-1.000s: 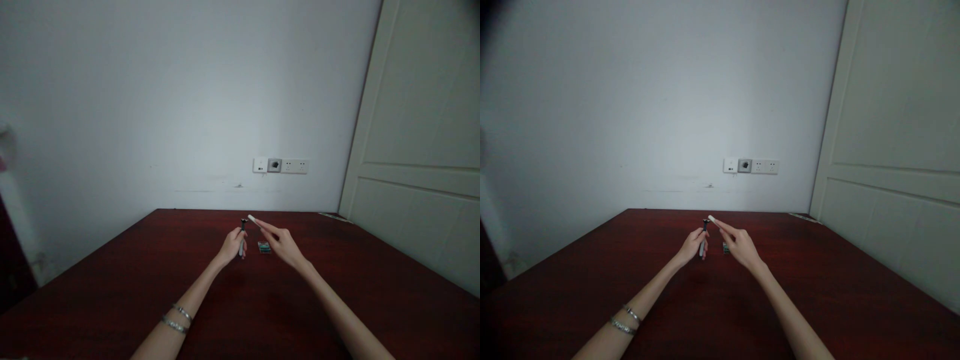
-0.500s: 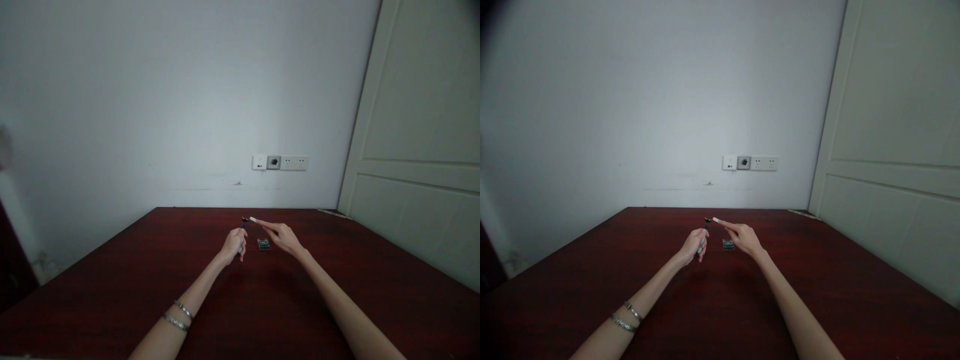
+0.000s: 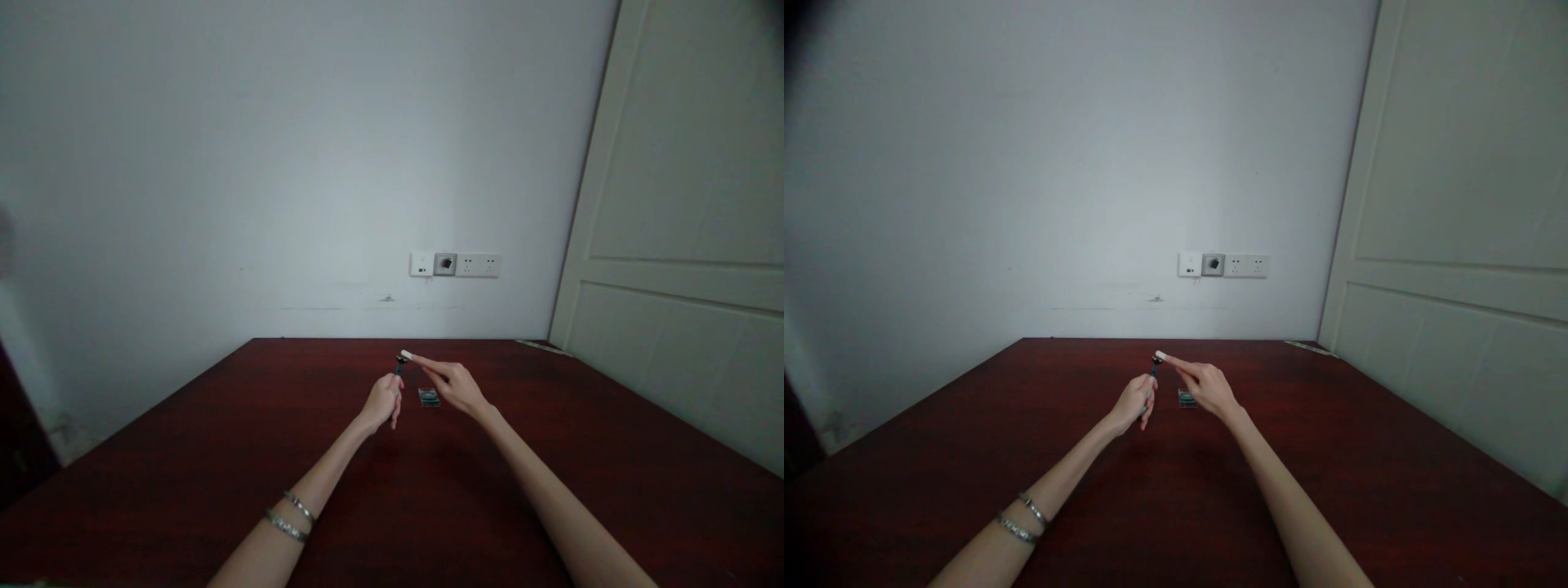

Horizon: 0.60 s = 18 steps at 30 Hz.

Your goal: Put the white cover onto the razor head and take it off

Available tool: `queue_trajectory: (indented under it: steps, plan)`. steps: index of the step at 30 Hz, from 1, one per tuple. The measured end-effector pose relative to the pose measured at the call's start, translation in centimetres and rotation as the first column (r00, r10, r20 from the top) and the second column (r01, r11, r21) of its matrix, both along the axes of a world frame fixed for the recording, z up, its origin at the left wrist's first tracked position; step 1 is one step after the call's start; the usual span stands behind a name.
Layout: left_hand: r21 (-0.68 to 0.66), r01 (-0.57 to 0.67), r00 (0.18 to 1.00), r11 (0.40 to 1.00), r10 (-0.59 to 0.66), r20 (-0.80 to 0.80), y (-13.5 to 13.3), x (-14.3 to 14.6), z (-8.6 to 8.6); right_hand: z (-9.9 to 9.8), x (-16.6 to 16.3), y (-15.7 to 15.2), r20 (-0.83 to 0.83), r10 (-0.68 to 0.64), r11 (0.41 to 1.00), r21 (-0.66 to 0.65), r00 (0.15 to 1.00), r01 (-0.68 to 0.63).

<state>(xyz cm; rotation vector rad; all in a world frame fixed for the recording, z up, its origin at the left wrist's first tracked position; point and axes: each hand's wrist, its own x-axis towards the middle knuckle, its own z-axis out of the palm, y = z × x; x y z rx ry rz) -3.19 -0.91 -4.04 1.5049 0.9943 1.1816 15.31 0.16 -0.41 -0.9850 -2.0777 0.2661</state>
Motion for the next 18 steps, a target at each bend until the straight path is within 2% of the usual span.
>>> queue_trajectory:
  steps: [3,8,11,13,15,18]
  plan:
    - [0.02,-0.001,1.0,1.0,0.001,-0.014,-0.1,0.0,-0.1,0.0,-0.6,0.0,0.021,0.033,0.999,0.014,0.999,-0.033]
    - [0.079,-0.042,0.998,0.996,0.045,-0.033,0.1,-0.2,-0.1,-0.2,0.7,-0.1,0.021,0.049,0.999,0.017,0.999,-0.049]
    - [0.088,-0.056,0.998,0.995,0.059,-0.025,0.3,-0.3,-0.3,-0.3,0.7,-0.3,-0.172,0.056,0.997,-0.039,0.984,-0.063]
    - [0.088,-0.066,0.998,0.994,0.066,0.0,0.4,-0.2,-0.4,-0.2,-0.1,-0.5,-0.383,0.019,0.987,-0.14,0.924,-0.079]
    - [0.094,-0.067,0.998,0.993,0.066,0.022,0.4,-0.2,-0.5,-0.1,-1.3,-1.0,-0.557,-0.035,0.946,-0.287,0.83,-0.153]
    - [0.123,-0.07,0.997,0.99,0.066,0.033,0.4,0.0,-0.6,-0.1,-3.0,-2.2,-0.697,-0.089,0.796,-0.48,0.712,-0.37]
